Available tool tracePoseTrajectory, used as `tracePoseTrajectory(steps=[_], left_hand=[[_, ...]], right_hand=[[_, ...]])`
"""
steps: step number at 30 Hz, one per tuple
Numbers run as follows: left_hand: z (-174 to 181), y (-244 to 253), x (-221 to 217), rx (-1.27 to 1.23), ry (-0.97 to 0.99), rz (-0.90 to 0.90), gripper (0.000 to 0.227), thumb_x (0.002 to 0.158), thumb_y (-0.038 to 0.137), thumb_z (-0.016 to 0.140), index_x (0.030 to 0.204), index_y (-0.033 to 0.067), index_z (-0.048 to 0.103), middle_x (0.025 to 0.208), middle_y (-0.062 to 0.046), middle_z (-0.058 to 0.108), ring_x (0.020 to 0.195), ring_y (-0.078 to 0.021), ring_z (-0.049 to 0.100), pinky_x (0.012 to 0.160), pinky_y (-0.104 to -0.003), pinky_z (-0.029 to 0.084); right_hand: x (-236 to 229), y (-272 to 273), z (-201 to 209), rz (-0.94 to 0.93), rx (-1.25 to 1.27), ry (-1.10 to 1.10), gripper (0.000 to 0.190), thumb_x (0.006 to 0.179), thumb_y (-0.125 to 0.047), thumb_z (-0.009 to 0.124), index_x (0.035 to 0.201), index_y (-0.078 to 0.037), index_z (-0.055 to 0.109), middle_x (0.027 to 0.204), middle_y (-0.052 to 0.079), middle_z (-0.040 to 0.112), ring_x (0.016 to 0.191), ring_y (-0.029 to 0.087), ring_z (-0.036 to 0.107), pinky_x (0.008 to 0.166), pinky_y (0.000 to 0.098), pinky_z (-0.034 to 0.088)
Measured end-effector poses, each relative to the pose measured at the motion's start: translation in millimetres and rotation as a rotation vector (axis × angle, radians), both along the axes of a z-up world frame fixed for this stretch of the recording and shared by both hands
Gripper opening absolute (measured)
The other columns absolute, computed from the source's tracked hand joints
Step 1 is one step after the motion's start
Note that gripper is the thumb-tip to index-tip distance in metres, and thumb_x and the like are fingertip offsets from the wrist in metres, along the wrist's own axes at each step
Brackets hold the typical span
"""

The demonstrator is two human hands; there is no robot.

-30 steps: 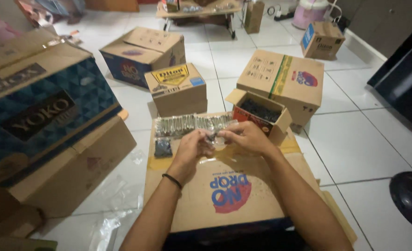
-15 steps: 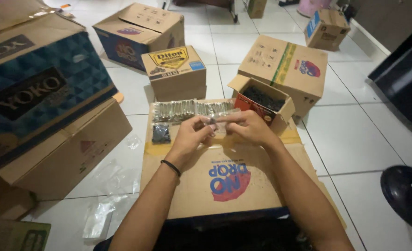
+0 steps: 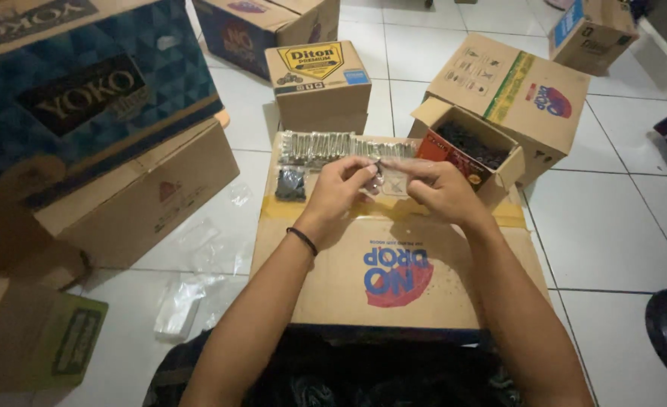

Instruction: Bagging small metal bolts into plastic bags and organizing them in boxes.

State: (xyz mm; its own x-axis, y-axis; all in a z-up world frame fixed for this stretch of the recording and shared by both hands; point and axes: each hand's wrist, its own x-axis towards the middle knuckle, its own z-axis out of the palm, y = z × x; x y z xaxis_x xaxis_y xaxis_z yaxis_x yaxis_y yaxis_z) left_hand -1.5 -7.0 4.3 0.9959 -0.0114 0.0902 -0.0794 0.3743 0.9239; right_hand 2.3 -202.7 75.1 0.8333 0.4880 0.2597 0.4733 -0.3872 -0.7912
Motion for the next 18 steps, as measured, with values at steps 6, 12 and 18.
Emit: tracePoseTrajectory(steps=[6, 12, 18], left_hand=[[-9.8, 5.5, 8.3, 0.085, 0.014, -0.029, 0.020, 0.095, 0.013, 0.070, 0.110, -0.0007, 0.071, 0.086, -0.016, 0.073, 0.072, -0.0236, 0.073, 0.058, -0.034, 0.064], [-23.0, 0.6, 11.9, 0.006, 0.114, -0.006, 0.023, 0.093, 0.016, 0.074, 0.112, 0.0038, 0.072, 0.085, -0.011, 0.070, 0.069, -0.0199, 0.071, 0.053, -0.032, 0.062], [-15.9, 1.3, 9.2, 0.089, 0.027, 0.003, 0.018, 0.093, 0.015, 0.075, 0.106, 0.0027, 0.074, 0.086, -0.014, 0.074, 0.073, -0.0230, 0.073, 0.056, -0.034, 0.062]], right_hand=[[3.4, -2.9, 2.0, 0.019, 0.003, -0.038, 0.058, 0.075, -0.009, 0.056, 0.128, -0.022, 0.077, 0.060, 0.004, 0.063, 0.057, 0.014, 0.056, 0.058, 0.0287, 0.047], [22.0, -9.8, -19.8, 0.072, -0.031, -0.078, 0.051, 0.080, -0.011, 0.062, 0.129, -0.020, 0.076, 0.094, 0.022, 0.078, 0.080, 0.030, 0.071, 0.076, 0.0434, 0.055], [12.4, -5.1, -13.0, -0.035, 0.031, -0.008, 0.039, 0.084, -0.016, 0.072, 0.122, -0.023, 0.080, 0.058, 0.007, 0.070, 0.060, 0.012, 0.064, 0.055, 0.0281, 0.052]])
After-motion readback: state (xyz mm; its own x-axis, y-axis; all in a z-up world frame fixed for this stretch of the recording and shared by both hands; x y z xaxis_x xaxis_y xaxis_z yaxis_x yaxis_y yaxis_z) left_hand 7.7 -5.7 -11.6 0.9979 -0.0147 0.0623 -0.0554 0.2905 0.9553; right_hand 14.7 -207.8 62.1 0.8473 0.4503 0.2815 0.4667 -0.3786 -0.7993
